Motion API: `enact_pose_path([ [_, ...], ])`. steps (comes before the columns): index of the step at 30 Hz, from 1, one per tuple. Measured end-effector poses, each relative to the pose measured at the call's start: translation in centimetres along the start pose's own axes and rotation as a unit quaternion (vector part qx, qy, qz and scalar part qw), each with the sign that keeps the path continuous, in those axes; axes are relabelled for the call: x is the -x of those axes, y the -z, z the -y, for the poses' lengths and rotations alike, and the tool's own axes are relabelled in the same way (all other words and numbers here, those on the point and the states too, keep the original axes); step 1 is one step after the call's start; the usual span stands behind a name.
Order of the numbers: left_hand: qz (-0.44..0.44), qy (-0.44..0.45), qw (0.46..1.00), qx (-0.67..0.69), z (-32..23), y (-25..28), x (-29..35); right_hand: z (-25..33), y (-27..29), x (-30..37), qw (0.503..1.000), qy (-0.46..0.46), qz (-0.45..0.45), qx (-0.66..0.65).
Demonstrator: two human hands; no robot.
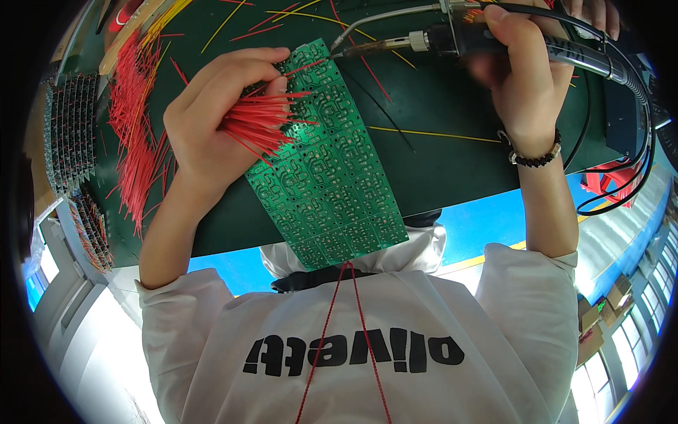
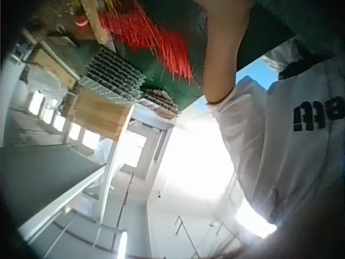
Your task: Soldering wires onto a green printed circuit board (PCB) at an assembly station.
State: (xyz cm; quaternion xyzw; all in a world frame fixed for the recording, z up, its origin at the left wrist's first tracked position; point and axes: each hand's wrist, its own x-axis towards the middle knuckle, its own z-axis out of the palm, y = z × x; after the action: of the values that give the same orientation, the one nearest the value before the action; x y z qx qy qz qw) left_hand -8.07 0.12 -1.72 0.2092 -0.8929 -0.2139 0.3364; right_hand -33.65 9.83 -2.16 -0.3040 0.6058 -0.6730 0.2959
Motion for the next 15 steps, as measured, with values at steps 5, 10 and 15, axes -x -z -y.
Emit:
enact_pose_path([
  [5, 0.002, 0.003, 1.0, -0.001, 0.0, 0.05, 0.18, 0.12, -0.18, 0.14, 1.0, -0.008, 0.015, 0.011],
  [10, 0.0, 0.004, 1.0, -0.004, 0.06, -0.02, 0.17, 0.23, -0.16, 0.09, 1.0, -0.015, 0.012, 0.0],
  [15, -0.004, 0.006, 1.0, -0.001, 0.02, -0.05, 0.09, 0.24, -0.34, 0.08, 1.0, 0.007, 0.011, -0.025],
])
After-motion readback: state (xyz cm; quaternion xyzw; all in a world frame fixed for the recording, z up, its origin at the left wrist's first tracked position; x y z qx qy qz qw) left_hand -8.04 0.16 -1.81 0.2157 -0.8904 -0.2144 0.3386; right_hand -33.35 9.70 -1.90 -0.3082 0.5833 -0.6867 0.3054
